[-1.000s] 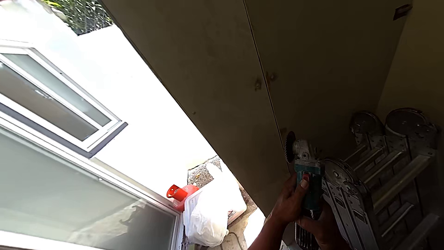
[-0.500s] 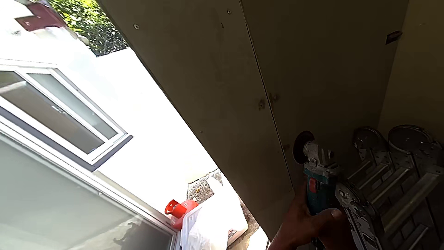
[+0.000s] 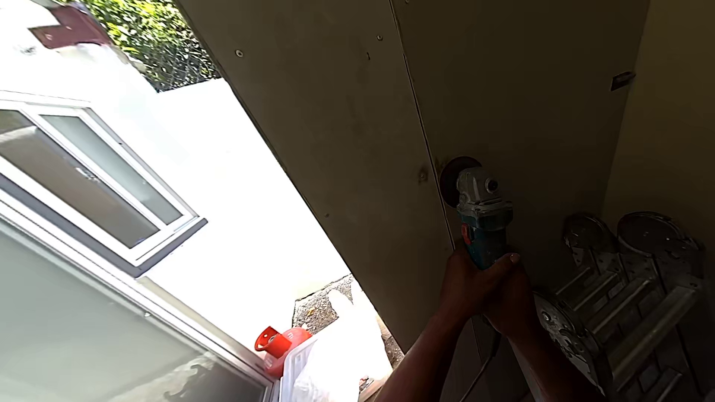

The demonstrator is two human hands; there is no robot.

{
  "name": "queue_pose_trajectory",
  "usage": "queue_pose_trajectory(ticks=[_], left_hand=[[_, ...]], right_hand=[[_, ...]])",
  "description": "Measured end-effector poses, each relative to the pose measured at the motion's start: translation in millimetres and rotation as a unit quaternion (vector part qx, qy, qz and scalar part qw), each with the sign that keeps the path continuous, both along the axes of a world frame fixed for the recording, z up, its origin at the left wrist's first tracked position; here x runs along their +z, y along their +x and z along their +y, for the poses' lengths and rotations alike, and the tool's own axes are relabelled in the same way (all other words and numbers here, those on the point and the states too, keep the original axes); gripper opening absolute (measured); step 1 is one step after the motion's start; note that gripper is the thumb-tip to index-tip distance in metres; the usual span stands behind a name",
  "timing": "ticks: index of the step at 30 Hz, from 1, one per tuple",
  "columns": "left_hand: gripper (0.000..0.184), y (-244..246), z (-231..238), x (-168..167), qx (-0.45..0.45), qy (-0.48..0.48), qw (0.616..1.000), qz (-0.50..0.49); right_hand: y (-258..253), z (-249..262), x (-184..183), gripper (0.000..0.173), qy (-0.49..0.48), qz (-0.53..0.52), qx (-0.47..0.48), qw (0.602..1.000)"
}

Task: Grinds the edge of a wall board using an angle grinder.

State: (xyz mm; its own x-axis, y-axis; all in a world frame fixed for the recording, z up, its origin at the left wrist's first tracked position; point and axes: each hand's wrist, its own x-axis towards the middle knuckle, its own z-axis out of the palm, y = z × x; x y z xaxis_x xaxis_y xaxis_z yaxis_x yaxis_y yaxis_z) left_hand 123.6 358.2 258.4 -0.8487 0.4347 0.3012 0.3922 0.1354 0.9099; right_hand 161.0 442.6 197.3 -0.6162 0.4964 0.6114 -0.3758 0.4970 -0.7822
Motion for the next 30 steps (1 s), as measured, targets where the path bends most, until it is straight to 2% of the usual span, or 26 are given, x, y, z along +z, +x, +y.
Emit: queue_pose_trajectory(ticks=[16,30], left_hand=[[0.054,-13.6,-0.4,6.1,-0.045,0.054,0.997,-0.022],[0.056,-17.4,2.6,3.7,-0.056,0.04,0.997,-0.036]], right_hand=[[-9.3,1.1,9.7,0.072,0.031,-0.019,-0.018,0.999],[-9.9,-0.3,6.5,0.071,0.021,-0.017,-0.037,0.999]])
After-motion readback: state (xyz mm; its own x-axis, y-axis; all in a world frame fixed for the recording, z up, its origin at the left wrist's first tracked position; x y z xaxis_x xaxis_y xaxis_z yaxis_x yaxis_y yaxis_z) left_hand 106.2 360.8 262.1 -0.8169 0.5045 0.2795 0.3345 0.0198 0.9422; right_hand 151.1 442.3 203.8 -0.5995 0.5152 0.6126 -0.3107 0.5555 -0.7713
